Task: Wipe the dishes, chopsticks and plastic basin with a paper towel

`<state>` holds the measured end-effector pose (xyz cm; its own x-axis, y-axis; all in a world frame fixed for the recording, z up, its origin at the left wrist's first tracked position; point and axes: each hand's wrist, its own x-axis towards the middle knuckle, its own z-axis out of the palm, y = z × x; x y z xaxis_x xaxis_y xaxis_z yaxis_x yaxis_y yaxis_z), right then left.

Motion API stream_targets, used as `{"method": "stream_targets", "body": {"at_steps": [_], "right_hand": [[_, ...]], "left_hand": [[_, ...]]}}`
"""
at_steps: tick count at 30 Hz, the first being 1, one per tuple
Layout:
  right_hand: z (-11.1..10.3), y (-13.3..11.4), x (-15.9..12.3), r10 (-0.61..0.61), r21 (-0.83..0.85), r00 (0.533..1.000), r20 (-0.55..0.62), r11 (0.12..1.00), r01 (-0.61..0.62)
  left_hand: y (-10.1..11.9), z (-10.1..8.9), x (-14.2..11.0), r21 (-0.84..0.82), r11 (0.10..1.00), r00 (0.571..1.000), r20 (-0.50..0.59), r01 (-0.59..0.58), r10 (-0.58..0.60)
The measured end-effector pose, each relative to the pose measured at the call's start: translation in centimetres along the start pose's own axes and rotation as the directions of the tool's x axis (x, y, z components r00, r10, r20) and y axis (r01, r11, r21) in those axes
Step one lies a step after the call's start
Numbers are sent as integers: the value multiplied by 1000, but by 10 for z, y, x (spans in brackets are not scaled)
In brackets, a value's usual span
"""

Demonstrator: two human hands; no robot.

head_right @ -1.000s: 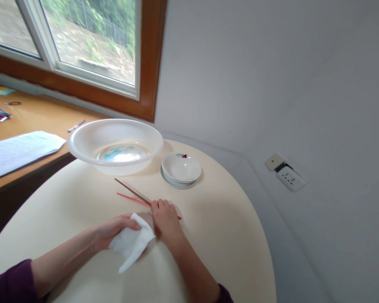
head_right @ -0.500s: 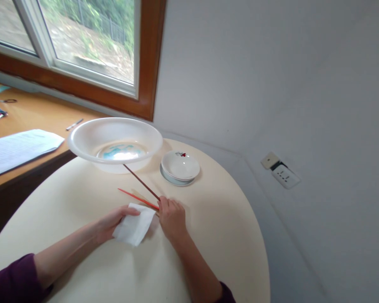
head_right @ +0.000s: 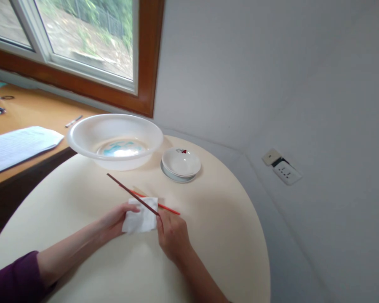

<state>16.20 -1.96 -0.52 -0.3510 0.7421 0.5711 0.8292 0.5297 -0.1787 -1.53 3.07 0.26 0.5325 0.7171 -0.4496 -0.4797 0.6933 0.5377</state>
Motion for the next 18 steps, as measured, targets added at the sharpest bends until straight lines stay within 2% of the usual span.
{"method": "stream_targets", "body": {"at_steps": [4, 7, 10, 14, 18], "right_hand": [[11, -5, 1, 43, -16, 996, 82, 999, -41], [18, -6, -1, 103, -60, 984, 146, 994, -95], [20, -9, -1, 119, -74, 966, 228, 992, -104], [21, -21, 0, 133, -114, 905, 404, 989, -94], [22, -32, 3, 147, -122, 873, 465, 987, -102]], "left_hand": [[-6, 3, -7, -26, 1000, 986, 166, -2, 6], [-11, 9, -11, -53, 996, 976, 206, -66, 76], [-17, 14, -10, -81, 988, 975, 166, -133, 145], [-18, 14, -6, -164, 975, 985, 68, -148, 160], [-14, 15, -4, -288, 945, 988, -39, -157, 153]]}}
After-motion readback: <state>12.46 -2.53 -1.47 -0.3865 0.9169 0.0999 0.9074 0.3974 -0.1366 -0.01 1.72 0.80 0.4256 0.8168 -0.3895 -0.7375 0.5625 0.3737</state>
